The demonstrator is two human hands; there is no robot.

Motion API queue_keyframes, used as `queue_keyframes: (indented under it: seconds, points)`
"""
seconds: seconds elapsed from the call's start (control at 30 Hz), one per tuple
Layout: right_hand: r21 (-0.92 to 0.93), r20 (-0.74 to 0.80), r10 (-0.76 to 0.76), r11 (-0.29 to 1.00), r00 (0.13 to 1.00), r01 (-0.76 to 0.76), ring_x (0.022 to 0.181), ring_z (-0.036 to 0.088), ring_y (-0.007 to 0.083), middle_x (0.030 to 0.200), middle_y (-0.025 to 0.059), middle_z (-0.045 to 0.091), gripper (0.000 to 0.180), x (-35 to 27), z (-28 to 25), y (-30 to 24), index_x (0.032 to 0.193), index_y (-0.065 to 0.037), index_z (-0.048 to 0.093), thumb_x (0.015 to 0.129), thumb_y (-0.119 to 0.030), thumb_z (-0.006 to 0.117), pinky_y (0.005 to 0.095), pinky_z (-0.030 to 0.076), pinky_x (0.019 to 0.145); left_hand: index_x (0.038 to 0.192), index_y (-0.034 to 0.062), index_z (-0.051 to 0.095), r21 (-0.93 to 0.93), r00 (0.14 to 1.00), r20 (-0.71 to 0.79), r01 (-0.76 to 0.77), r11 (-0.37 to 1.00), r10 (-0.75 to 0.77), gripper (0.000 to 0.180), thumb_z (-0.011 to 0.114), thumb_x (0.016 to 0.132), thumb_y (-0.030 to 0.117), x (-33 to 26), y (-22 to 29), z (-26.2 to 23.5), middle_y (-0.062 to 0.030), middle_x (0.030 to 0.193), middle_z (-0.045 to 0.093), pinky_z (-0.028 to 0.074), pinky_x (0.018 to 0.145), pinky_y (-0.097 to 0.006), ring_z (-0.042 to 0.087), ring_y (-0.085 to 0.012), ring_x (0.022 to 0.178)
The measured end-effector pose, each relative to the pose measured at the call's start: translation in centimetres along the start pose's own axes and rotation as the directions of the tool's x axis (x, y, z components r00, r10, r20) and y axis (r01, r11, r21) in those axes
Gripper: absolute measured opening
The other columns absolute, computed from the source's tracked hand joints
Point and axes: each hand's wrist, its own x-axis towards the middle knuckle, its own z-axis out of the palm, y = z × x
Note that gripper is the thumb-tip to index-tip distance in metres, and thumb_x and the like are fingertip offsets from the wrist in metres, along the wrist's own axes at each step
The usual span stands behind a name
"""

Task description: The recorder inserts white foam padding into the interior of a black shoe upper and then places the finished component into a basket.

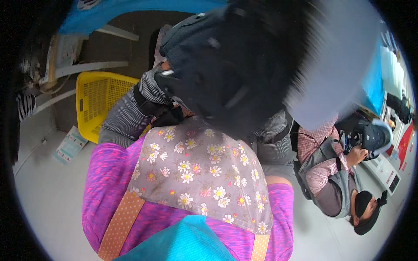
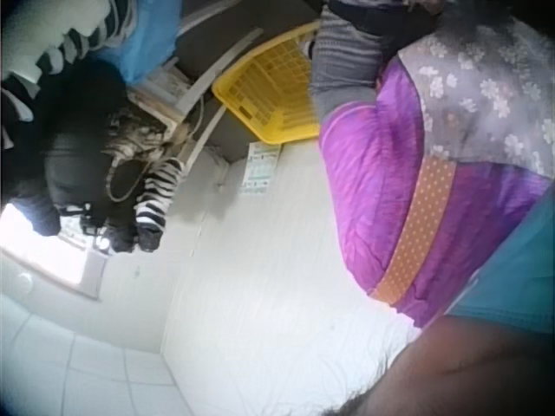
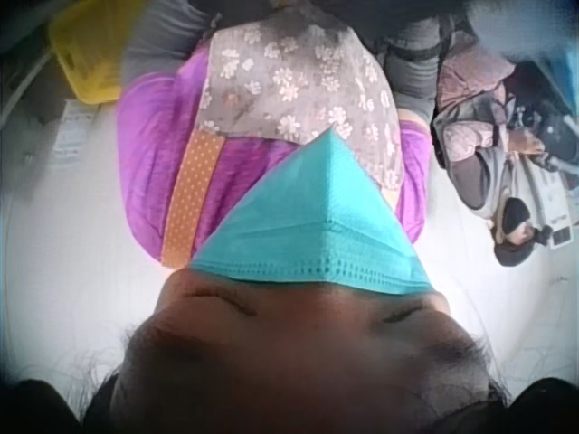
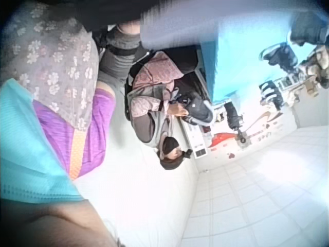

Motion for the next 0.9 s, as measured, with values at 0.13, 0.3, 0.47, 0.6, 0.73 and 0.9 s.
queue_keyframes:
  seconds: [0.13, 0.3, 0.47, 0.6, 0.73, 0.9]
  points:
    - [-0.415, -0.052, -0.15, 0.903, 0.987, 0.115, 0.051, 0.059, 0.0316, 0.061, 0.0183, 0.054, 0.019, 3.4, 2.0, 0.2, 0.099, -0.003, 0.056, 0.091, -0.015, 0.069, 0.0381, 0.045, 0.048, 0.132, 0.0006, 0.052, 0.049, 0.994, -0.102, 0.043, 0.998, -0.038, 0.044, 0.055, 0.097, 0.028, -0.6, -0.1, 0.0, -0.0099, 0.125, 0.06, 0.048, 0.094, -0.029, 0.059, -0.018, 0.111]
    - [-0.458, -0.051, -0.338, 0.844, 0.94, 0.279, 0.06, 0.062, 0.0335, 0.068, 0.015, 0.061, 0.02, 4.7, 3.0, -0.1, 0.105, -0.004, 0.058, 0.091, -0.016, 0.067, 0.0391, 0.047, 0.052, 0.131, 0.0002, 0.053, 0.119, 0.979, -0.202, 0.05, 0.992, -0.025, 0.049, 0.053, 0.1, 0.038, 0.4, -0.7, 0.4, -0.0103, 0.124, 0.06, 0.048, 0.093, -0.028, 0.06, -0.0181, 0.11]
    - [-0.259, -0.025, -0.12, 0.96, 0.992, 0.11, 0.08, 0.066, 0.0379, 0.085, 0.0174, 0.065, 0.06, 3.6, 3.0, -2.2, 0.121, -0.009, 0.045, 0.076, -0.026, 0.081, 0.0412, 0.052, 0.064, 0.125, -0.0013, 0.057, 0.368, 0.914, -0.405, 0.148, 0.918, 0.014, 0.062, 0.044, 0.101, 0.054, 1.1, 4.7, 0.9, -0.0096, 0.117, 0.065, 0.048, 0.09, -0.031, 0.062, -0.018, 0.105]
    - [-0.133, 0.132, -0.1, 0.984, 0.986, 0.118, 0.084, 0.064, 0.0404, 0.089, 0.0182, 0.065, 0.057, 3.2, 2.9, -3.3, 0.117, -0.008, 0.043, 0.074, -0.019, 0.08, 0.0433, 0.052, 0.067, 0.124, 0.0015, 0.057, 0.059, 0.913, -0.408, 0.034, 0.998, -0.007, 0.063, 0.043, 0.099, 0.057, 1.1, 5.3, 0.7, -0.0092, 0.12, 0.064, 0.048, 0.092, -0.033, 0.061, -0.018, 0.108]
    - [-0.302, 0.153, -0.226, 0.916, 0.962, 0.264, 0.072, 0.064, 0.0367, 0.078, 0.0145, 0.063, 0.034, 3.5, 3.1, -3.9, 0.106, -0.007, 0.044, 0.084, -0.015, 0.069, 0.0433, 0.049, 0.057, 0.124, 0.0055, 0.057, -0.28, 0.888, -0.403, 0.112, 0.953, -0.223, 0.06, 0.042, 0.099, 0.059, 1.0, 5.7, 0.6, -0.0065, 0.118, 0.064, 0.047, 0.092, -0.032, 0.06, -0.0181, 0.107]
    - [-0.416, 0.094, -0.26, 0.866, 0.961, 0.276, 0.056, 0.062, 0.0333, 0.061, 0.0126, 0.059, 0.026, 4.4, 2.8, -2.5, 0.097, -0.005, 0.047, 0.088, -0.02, 0.066, 0.0398, 0.047, 0.048, 0.125, 0.0018, 0.055, 0.299, 0.949, -0.316, 0.113, 0.948, -0.013, 0.059, 0.036, 0.103, 0.053, 0.4, 5.5, -0.2, -0.0082, 0.119, 0.063, 0.045, 0.092, -0.033, 0.06, -0.0218, 0.105]
